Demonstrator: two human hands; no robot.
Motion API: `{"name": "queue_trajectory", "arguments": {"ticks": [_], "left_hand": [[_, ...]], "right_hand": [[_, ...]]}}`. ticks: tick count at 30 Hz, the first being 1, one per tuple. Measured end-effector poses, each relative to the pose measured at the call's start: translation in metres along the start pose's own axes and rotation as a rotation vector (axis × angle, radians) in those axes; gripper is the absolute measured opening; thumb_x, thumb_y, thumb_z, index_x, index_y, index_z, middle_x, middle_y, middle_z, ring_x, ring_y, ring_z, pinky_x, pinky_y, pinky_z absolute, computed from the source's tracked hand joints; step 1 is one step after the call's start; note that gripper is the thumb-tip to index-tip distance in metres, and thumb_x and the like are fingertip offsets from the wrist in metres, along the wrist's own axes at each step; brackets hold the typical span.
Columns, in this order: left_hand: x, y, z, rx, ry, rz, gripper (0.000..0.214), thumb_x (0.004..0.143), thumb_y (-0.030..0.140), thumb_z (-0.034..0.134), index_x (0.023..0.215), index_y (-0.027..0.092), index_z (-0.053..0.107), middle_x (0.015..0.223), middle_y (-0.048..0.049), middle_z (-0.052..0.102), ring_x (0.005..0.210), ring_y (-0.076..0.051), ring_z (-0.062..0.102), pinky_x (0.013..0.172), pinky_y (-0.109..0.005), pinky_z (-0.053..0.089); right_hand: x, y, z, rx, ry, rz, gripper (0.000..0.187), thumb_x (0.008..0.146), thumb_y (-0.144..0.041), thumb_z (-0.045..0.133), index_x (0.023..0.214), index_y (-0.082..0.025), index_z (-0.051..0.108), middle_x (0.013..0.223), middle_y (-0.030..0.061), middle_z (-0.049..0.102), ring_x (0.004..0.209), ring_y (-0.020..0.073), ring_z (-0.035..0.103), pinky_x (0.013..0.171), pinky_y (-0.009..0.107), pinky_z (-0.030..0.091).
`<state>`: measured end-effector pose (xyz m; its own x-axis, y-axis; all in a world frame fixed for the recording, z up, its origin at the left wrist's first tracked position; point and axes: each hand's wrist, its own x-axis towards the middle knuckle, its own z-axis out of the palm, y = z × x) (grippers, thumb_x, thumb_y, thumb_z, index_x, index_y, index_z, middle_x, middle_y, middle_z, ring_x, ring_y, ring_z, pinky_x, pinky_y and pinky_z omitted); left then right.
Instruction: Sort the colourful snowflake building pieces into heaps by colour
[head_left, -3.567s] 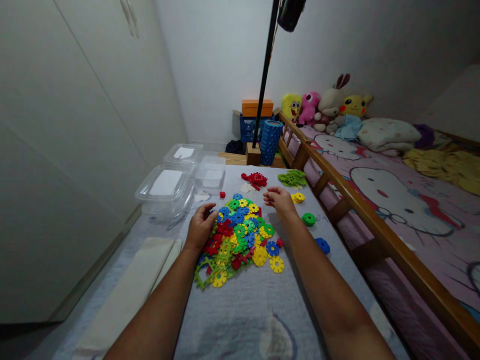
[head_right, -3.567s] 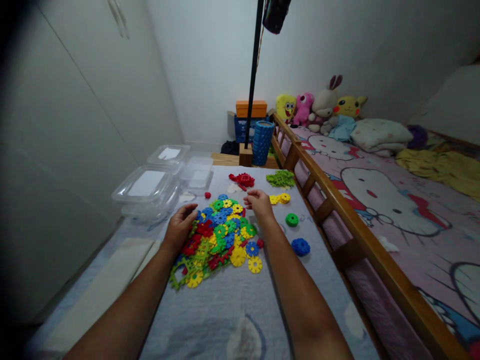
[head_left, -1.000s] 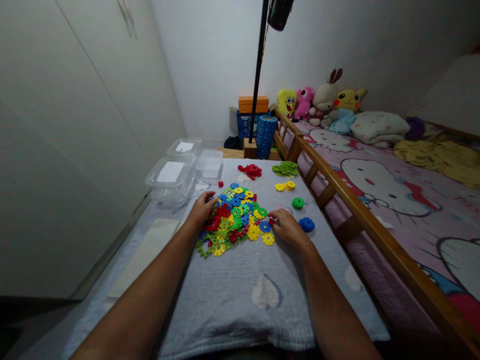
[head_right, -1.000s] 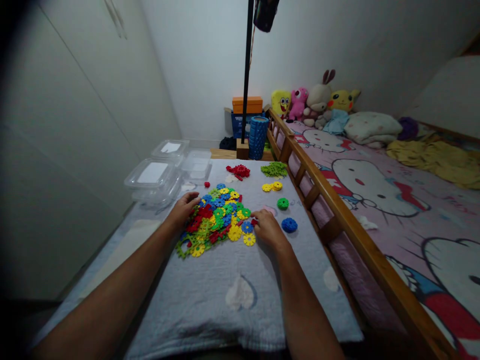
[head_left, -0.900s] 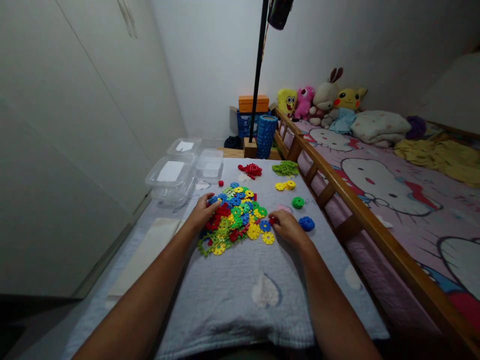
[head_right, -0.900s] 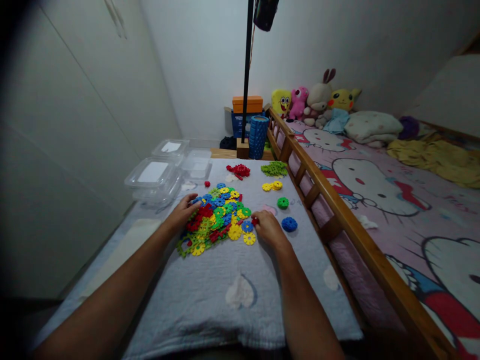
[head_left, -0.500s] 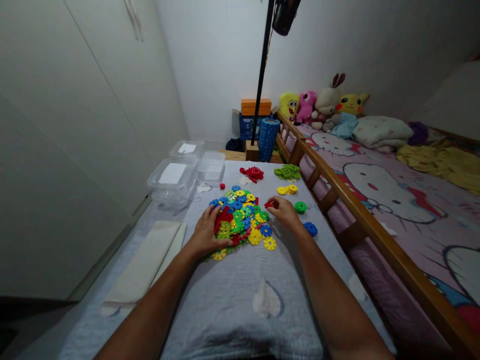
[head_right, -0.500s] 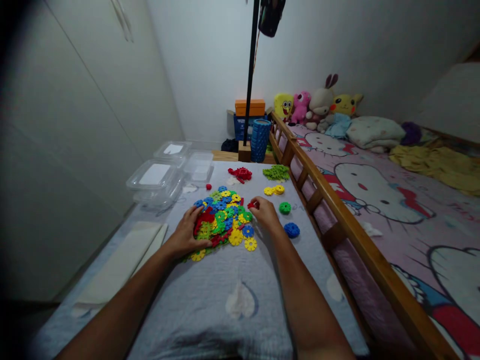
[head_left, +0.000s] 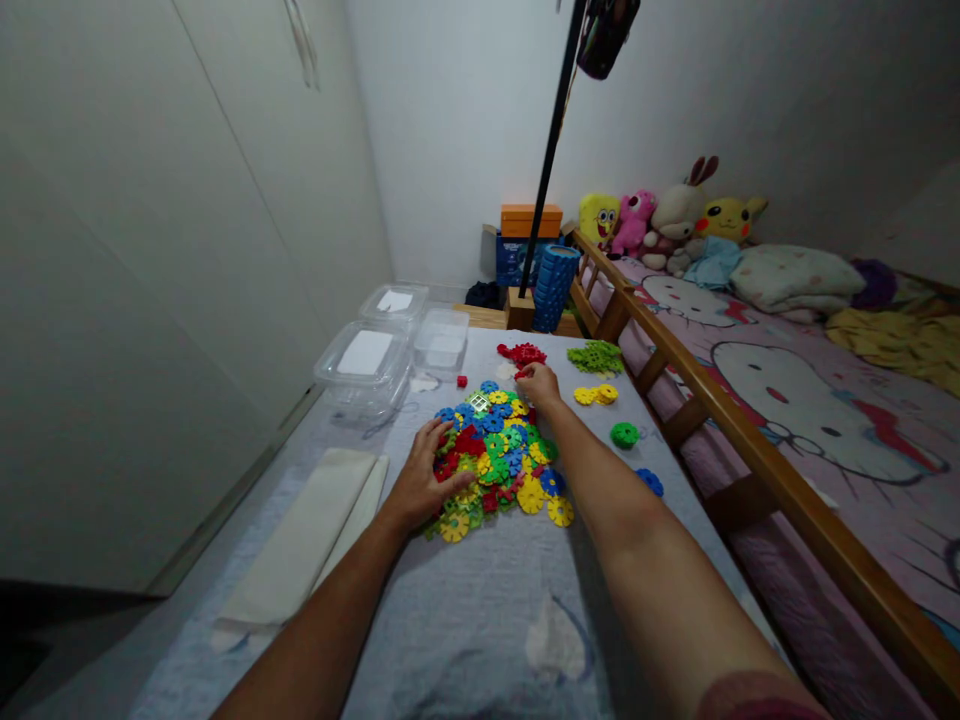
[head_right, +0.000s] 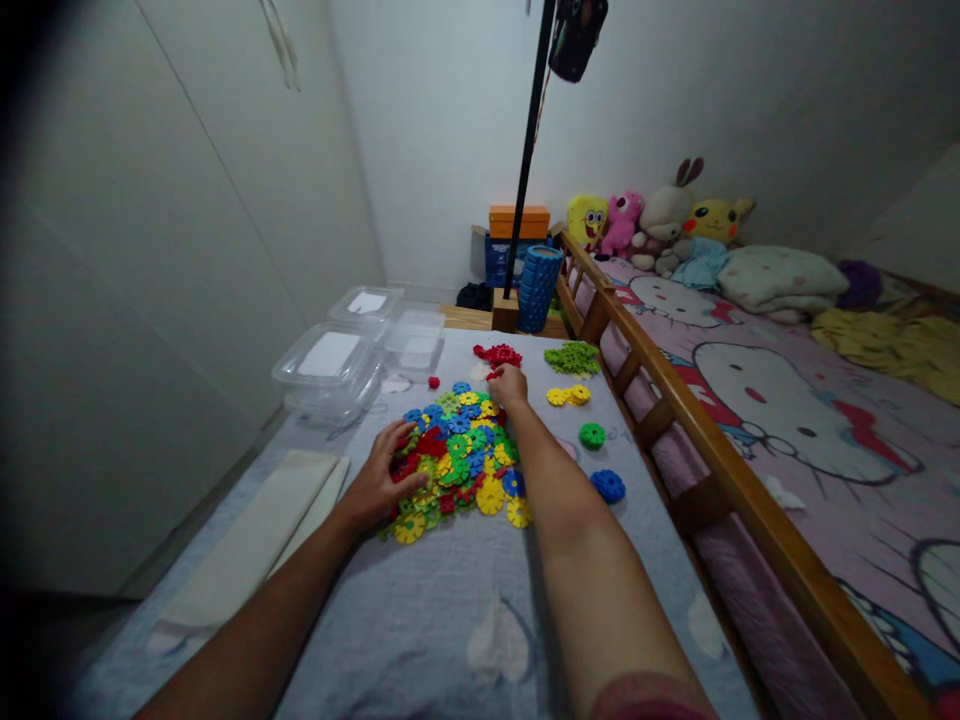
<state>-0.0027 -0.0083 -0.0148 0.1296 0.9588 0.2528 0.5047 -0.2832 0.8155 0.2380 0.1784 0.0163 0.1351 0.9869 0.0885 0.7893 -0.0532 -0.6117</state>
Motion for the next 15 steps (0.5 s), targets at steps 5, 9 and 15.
{"name": "queue_trajectory", "arguments": {"ticks": [5,9,15], "left_hand": [[0.004,0.002,-0.001,-0.064,0.037,-0.003,0.062,0.087,0.052,0.059,0.141,0.024,0.047,0.150,-0.0138,0.040,0.143,-0.030,0.039,0.119,-0.051,0.034],[0.007,0.004,-0.001,-0.055,0.055,-0.013,0.058,0.088,0.051,0.058,0.138,0.023,0.050,0.148,-0.0131,0.044,0.141,-0.029,0.042,0.118,-0.049,0.035],[0.008,0.003,-0.001,-0.049,0.073,-0.034,0.055,0.088,0.051,0.057,0.134,0.022,0.052,0.146,-0.0128,0.047,0.139,-0.029,0.044,0.118,-0.048,0.035]], "right_hand": [[0.006,0.000,0.012,0.052,0.037,0.042,0.039,0.080,-0.013,0.056,0.117,-0.015,0.067,0.104,0.0083,0.075,0.095,0.0188,0.068,0.086,0.026,0.049],[0.000,0.005,0.016,0.105,0.024,-0.065,0.043,0.079,-0.008,0.051,0.117,-0.017,0.067,0.106,0.0073,0.075,0.099,0.0179,0.068,0.090,0.026,0.049],[0.000,0.000,0.019,-0.021,-0.149,-0.268,0.044,0.080,-0.005,0.050,0.116,-0.018,0.070,0.123,0.0063,0.071,0.115,0.0190,0.063,0.106,0.030,0.041]]}}
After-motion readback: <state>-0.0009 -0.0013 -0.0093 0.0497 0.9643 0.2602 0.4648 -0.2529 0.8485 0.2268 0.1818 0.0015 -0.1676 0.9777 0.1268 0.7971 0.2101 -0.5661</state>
